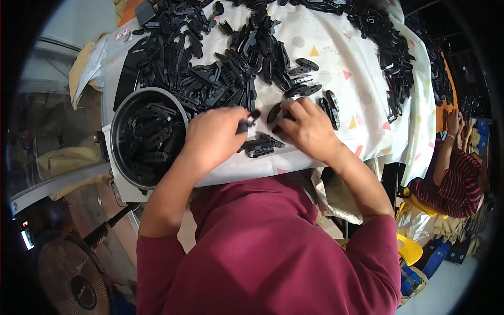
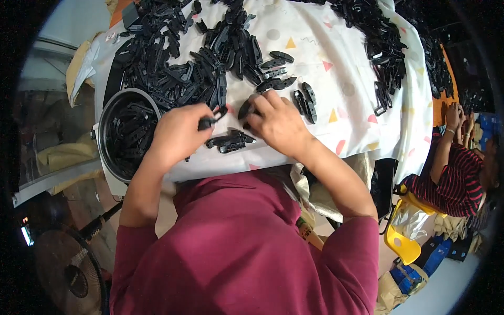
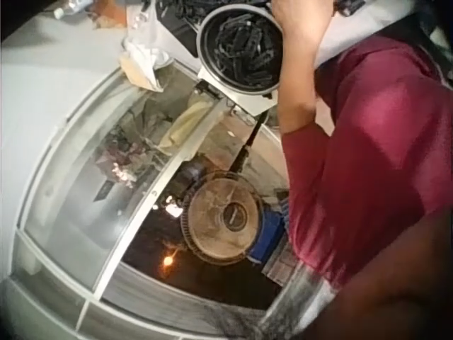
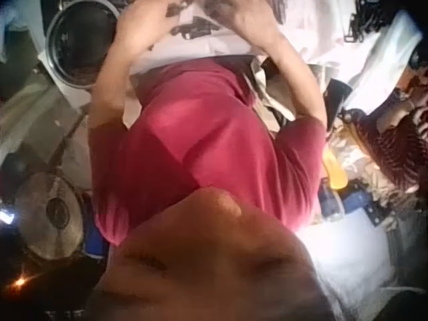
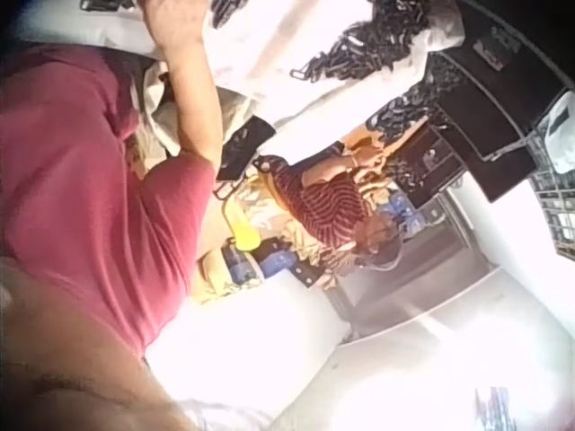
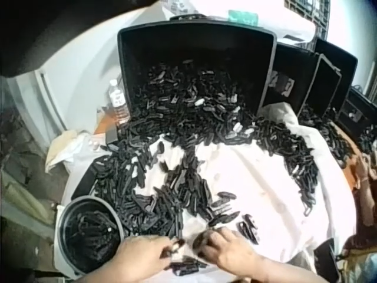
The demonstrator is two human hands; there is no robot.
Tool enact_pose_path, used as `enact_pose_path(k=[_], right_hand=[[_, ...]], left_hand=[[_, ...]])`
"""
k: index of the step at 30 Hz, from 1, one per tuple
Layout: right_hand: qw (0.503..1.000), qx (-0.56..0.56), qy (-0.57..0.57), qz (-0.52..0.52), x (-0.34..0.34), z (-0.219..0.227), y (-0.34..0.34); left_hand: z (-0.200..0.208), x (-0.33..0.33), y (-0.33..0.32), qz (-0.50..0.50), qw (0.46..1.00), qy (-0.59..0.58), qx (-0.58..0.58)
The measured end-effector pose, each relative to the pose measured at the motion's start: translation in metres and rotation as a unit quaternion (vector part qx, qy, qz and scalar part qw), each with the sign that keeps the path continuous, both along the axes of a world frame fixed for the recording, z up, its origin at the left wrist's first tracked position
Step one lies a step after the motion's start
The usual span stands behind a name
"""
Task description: Inspecting and sorting a large quantity of small black plastic components into a metal container at a workbench.
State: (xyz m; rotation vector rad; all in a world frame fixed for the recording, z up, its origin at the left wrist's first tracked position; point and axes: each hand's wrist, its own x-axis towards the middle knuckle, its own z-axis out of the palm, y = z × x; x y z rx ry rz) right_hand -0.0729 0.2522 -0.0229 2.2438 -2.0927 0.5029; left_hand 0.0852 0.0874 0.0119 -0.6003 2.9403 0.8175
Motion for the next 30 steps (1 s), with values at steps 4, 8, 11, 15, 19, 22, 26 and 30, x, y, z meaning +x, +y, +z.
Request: enact_pose_path(k=[4,8,11,15,19,22,26,30], right_hand=[[0.842,-0.089,-0.498,-0.189,0.015,0.019,-0.009],[0.318,-0.124,-0.916,-0.209,0.004,0.005,-0.018],[0.18,-0.169,-0.923,-0.296,-0.042,-0.003,-0.001],[0.313,-0.244,-0.85,-0.347,-0.114,0.007,0.017],[0.351,-0.271,-0.812,-0.38,-0.137,0.007,0.021],[0.544,-0.225,-0.688,-0.424,-0.106,0.026,0.028],[0.635,-0.074,-0.681,-0.357,-0.054,0.015,-0.009],[0.934,0.067,-0.249,-0.248,-0.016,0.002,-0.061]], left_hand=[[0.011,-0.026,0.013,0.053,0.98,0.123,0.15],[0.008,-0.048,0.026,-0.094,0.972,0.216,0.023],[0.013,-0.052,0.02,-0.039,0.966,0.229,0.11],[0.006,-0.059,0.015,-0.011,0.968,0.234,0.088],[0.012,-0.077,0.005,0.073,0.981,0.132,0.119],[0.006,-0.043,-0.025,0.164,0.967,0.156,0.118],[0.007,-0.002,0.0,0.054,0.994,0.077,0.057],[-0.016,0.015,0.032,-0.082,0.994,-0.023,-0.065]])
